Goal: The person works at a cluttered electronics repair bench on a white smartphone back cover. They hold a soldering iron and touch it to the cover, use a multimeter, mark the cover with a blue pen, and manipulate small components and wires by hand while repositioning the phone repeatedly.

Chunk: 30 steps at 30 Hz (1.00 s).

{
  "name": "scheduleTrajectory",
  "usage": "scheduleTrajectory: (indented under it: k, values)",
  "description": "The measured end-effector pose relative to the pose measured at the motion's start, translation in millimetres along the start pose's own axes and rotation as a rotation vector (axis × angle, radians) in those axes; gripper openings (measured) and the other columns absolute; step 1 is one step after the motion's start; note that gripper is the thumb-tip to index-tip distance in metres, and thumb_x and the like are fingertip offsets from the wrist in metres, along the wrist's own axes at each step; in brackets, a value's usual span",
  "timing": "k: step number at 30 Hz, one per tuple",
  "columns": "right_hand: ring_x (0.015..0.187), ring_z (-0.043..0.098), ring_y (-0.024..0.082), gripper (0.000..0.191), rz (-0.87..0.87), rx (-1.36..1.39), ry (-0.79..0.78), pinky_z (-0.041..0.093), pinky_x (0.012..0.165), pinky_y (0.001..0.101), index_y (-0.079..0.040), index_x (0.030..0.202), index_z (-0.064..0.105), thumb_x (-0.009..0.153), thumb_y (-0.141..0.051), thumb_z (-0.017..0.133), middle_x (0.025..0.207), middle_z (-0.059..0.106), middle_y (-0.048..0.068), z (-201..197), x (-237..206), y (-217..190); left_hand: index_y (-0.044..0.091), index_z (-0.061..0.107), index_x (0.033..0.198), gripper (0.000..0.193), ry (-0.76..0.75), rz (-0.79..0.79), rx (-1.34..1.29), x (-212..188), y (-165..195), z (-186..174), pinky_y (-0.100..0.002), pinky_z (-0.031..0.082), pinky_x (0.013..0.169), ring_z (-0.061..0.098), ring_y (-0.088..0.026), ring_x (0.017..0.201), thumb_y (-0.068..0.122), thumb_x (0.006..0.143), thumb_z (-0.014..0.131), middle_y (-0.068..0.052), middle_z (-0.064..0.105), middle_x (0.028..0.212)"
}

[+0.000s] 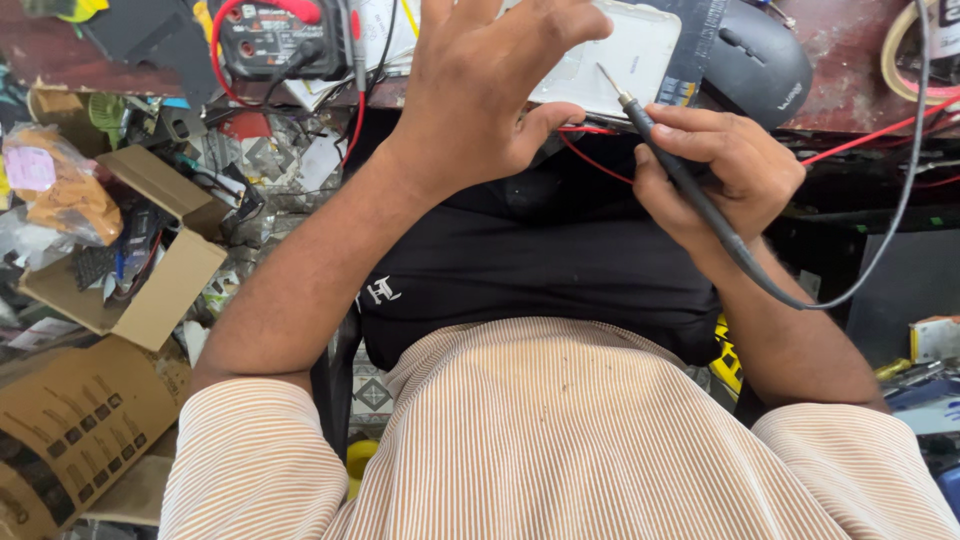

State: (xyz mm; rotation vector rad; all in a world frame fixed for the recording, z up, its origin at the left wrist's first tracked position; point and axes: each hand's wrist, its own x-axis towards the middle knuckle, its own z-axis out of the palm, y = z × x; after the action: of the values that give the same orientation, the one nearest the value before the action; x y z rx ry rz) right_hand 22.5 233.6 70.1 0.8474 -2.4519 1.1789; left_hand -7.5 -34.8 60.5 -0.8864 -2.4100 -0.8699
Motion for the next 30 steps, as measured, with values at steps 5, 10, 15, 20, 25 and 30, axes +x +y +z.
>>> scheduleTrajectory:
  k: [5, 10, 15, 20, 25, 30]
  values:
    - [0.096, 0.078, 0.026, 0.021, -0.023, -0.016, -0.007, 0.059, 0.084, 0.0308, 0.001, 0.107, 0.071, 0.091, 0.005, 0.084, 0.110, 0.076, 0.019, -2.4, -0.1, -1.6, 0.018, 0.053, 0.134, 0.060, -0.024, -0.011, 0.004, 1.6, 3.7, -2.7, -0.048, 0.034, 0.098, 0.053, -0.021, 0.123, 0.025, 0.085, 0.087, 0.006, 0.063, 0.132]
    - [0.096, 0.076, 0.028, 0.021, -0.022, -0.022, -0.001, 0.059, 0.083, 0.0322, 0.003, 0.104, 0.069, 0.088, 0.007, 0.082, 0.109, 0.075, 0.021, -1.6, 2.5, -7.0, 0.018, 0.056, 0.130, 0.057, -0.023, -0.005, 0.040, 3.9, 6.1, -5.4, -0.048, 0.034, 0.096, 0.053, -0.023, 0.124, 0.027, 0.086, 0.091, 0.005, 0.062, 0.135]
    - [0.095, 0.077, 0.026, 0.021, 0.008, -0.012, 0.004, 0.060, 0.083, 0.0291, 0.003, 0.108, 0.070, 0.092, 0.007, 0.082, 0.112, 0.075, 0.021, -1.9, 7.1, -15.7, 0.018, 0.056, 0.128, 0.055, -0.022, 0.009, 0.058, 3.0, 7.1, -5.5, -0.049, 0.033, 0.097, 0.052, -0.023, 0.127, 0.027, 0.086, 0.091, 0.004, 0.060, 0.142]
    - [0.097, 0.077, 0.025, 0.020, 0.029, -0.013, 0.007, 0.060, 0.081, 0.0279, 0.003, 0.108, 0.071, 0.091, 0.007, 0.081, 0.111, 0.075, 0.020, -2.4, 6.5, -18.8, 0.019, 0.056, 0.130, 0.055, -0.033, 0.008, 0.070, 1.4, 6.7, -3.8, -0.049, 0.032, 0.100, 0.050, -0.021, 0.128, 0.027, 0.086, 0.088, 0.004, 0.058, 0.145]
    - [0.098, 0.075, 0.025, 0.019, 0.112, 0.068, 0.035, 0.060, 0.079, 0.0280, 0.006, 0.107, 0.067, 0.092, 0.010, 0.078, 0.111, 0.073, 0.023, -10.2, -0.1, -19.0, 0.018, 0.057, 0.127, 0.053, -0.029, 0.013, 0.083, 0.4, 5.5, -2.0, -0.049, 0.033, 0.099, 0.051, -0.022, 0.128, 0.027, 0.087, 0.091, 0.004, 0.060, 0.144]
    - [0.102, 0.075, 0.022, 0.016, 0.166, 0.244, 0.145, 0.063, 0.089, 0.0298, 0.004, 0.108, 0.061, 0.099, 0.008, 0.074, 0.113, 0.071, 0.019, -20.7, 0.9, -12.4, 0.017, 0.056, 0.130, 0.055, -0.049, -0.018, 0.050, 1.3, 5.9, -2.3, -0.051, 0.031, 0.105, 0.049, -0.022, 0.130, 0.025, 0.086, 0.089, 0.004, 0.059, 0.144]
